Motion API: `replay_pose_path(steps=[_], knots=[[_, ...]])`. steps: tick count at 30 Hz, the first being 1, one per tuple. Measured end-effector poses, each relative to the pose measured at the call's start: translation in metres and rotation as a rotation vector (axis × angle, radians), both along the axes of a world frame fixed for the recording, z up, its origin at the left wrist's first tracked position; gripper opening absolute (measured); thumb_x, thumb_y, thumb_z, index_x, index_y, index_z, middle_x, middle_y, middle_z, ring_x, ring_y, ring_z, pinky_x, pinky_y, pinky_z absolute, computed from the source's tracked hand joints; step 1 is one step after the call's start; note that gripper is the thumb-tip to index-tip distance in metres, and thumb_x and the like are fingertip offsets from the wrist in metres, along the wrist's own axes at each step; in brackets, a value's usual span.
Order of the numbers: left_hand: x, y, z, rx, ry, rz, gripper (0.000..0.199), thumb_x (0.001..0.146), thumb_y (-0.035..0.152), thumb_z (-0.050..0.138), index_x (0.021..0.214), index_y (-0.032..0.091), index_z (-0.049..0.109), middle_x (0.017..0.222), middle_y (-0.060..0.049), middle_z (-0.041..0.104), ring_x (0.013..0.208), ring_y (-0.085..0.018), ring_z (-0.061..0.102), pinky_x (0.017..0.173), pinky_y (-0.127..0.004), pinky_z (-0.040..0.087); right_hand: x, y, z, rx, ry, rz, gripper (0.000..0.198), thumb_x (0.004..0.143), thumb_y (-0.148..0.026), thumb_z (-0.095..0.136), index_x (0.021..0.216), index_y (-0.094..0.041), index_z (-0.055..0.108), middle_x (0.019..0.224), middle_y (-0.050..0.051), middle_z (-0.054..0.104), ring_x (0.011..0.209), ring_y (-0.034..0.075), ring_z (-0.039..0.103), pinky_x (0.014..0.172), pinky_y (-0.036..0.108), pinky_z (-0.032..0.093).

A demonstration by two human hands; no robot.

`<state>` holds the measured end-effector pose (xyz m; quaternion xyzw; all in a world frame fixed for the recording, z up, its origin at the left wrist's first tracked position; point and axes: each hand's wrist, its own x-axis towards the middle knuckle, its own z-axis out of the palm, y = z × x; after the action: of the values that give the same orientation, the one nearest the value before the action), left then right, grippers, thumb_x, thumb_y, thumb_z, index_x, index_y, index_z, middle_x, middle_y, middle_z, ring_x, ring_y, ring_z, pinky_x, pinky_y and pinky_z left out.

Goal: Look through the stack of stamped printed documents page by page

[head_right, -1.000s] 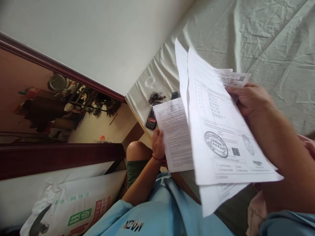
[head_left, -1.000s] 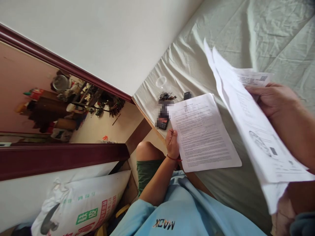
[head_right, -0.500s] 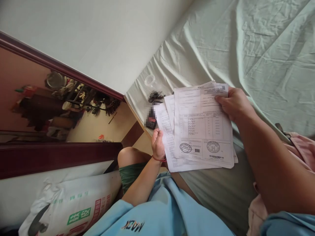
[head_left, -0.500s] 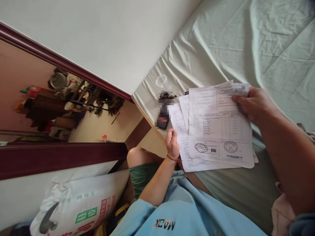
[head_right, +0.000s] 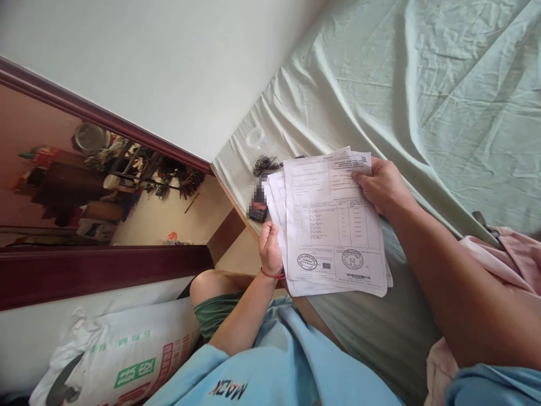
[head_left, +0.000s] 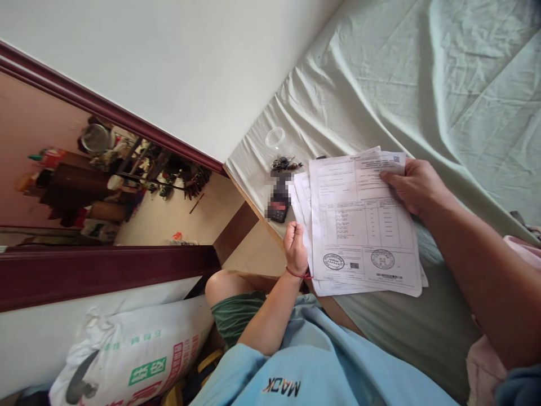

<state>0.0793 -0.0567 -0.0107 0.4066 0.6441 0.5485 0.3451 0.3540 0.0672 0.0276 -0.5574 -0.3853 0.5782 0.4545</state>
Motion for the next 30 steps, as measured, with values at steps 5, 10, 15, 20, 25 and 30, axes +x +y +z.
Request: replay_pose_path(steps=[5,10,15,20,25,30], knots=[[0.002,0.0,0.003,-0.002,-0.019,-0.003,0.041,0.095,0.061,0.066,0.085,0.022,0.058,0.076,0.002,0.046,0.073,-0.015,0.041,0.072,-0.027,0.038,-0.006,-0.004,0.008,-0.014,0.008,0.034,0.013,0.089,-0.013,0.065,0.095,-0.017,0.075,0.084,0.003,0.077,0.066,0.013,0.066,0.064,0.024,0.055],[0.004,0.001,0.004,-0.005,-0.053,-0.003,0.043,0.093,0.063,0.068,0.086,0.022,0.061,0.076,0.002,0.048,0.073,-0.015,0.042,0.072,-0.027,0.039,-0.008,-0.004,0.005,-0.009,0.062,0.055,0.014,0.088,-0.012,0.065,0.097,-0.017,0.075,0.087,0.003,0.079,0.069,0.013,0.068,0.068,0.024,0.056],[0.003,0.001,0.003,-0.001,-0.044,-0.001,0.043,0.094,0.063,0.068,0.087,0.022,0.061,0.077,0.002,0.05,0.073,-0.015,0.044,0.073,-0.027,0.04,-0.009,-0.002,-0.001,-0.01,0.069,0.048,0.013,0.087,-0.014,0.066,0.093,-0.021,0.075,0.083,0.0,0.077,0.068,0.013,0.068,0.067,0.024,0.057],[0.004,0.001,0.002,-0.003,-0.049,0.014,0.044,0.093,0.065,0.067,0.088,0.022,0.061,0.077,0.002,0.054,0.074,-0.015,0.049,0.072,-0.027,0.044,-0.009,-0.004,0.0,-0.021,0.047,0.036,0.013,0.087,-0.015,0.067,0.089,-0.023,0.076,0.079,-0.001,0.075,0.068,0.015,0.071,0.067,0.027,0.059],[0.007,0.001,0.006,-0.015,-0.062,0.007,0.045,0.093,0.066,0.067,0.089,0.022,0.061,0.081,0.001,0.059,0.076,-0.015,0.054,0.073,-0.027,0.047,-0.011,-0.004,-0.003,-0.017,0.047,0.032,0.014,0.085,-0.016,0.068,0.092,-0.024,0.077,0.08,-0.001,0.076,0.07,0.016,0.072,0.07,0.03,0.062],[0.006,0.0,0.008,-0.021,-0.044,-0.021,0.046,0.093,0.067,0.066,0.087,0.022,0.06,0.079,0.001,0.059,0.073,-0.015,0.052,0.069,-0.027,0.045,-0.01,-0.002,-0.008,-0.008,0.055,0.03,0.011,0.085,-0.018,0.07,0.09,-0.026,0.077,0.082,0.0,0.077,0.07,0.017,0.073,0.07,0.031,0.063]])
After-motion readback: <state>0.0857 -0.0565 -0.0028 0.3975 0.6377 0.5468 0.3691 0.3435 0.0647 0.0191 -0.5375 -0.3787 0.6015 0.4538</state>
